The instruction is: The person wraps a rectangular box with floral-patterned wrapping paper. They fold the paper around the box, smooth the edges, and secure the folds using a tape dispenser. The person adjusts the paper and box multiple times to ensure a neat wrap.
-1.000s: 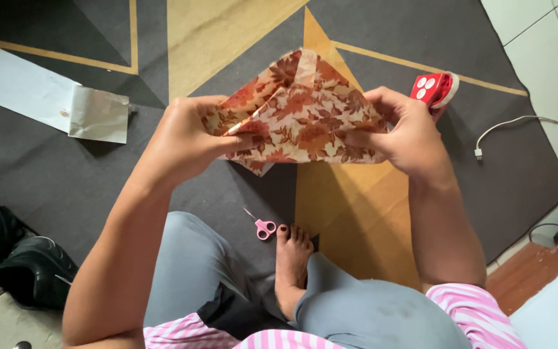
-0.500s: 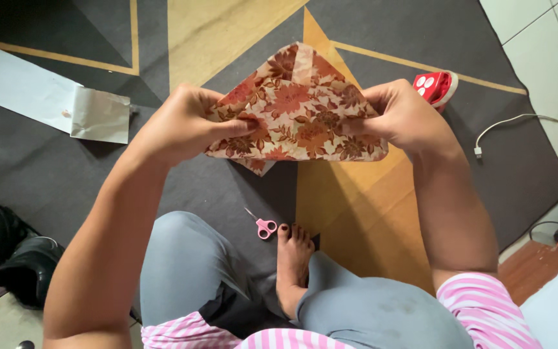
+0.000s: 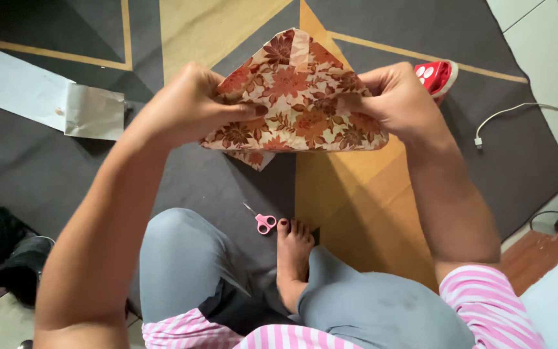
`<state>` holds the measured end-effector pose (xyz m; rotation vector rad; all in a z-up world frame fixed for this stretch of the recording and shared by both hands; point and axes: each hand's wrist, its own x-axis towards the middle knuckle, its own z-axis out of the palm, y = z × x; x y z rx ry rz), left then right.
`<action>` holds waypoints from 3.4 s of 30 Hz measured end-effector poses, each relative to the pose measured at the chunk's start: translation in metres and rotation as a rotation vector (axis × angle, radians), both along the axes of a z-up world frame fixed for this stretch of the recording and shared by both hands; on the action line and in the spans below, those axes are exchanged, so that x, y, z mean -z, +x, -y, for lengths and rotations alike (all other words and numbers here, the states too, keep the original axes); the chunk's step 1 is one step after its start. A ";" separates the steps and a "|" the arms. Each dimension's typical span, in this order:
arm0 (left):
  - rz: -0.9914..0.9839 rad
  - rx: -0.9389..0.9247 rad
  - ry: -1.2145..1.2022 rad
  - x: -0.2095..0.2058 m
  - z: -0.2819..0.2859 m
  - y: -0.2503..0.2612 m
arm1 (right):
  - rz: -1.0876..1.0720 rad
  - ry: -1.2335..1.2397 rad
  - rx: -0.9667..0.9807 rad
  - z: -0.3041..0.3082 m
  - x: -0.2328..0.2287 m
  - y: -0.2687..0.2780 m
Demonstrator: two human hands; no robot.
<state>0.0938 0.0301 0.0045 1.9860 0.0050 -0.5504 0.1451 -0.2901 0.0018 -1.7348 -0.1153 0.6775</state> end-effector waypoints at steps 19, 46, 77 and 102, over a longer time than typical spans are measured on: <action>0.109 0.070 0.103 -0.004 0.011 0.029 | 0.006 0.088 0.095 0.042 0.040 -0.006; -0.197 -0.148 0.162 -0.001 0.020 0.013 | 0.324 -0.211 1.048 0.229 0.174 -0.014; -0.119 -0.188 0.173 0.000 0.025 0.006 | 0.065 -0.109 1.099 0.290 0.275 -0.013; -0.048 -0.173 0.228 0.010 0.023 0.006 | 0.232 0.177 1.288 0.265 0.312 -0.034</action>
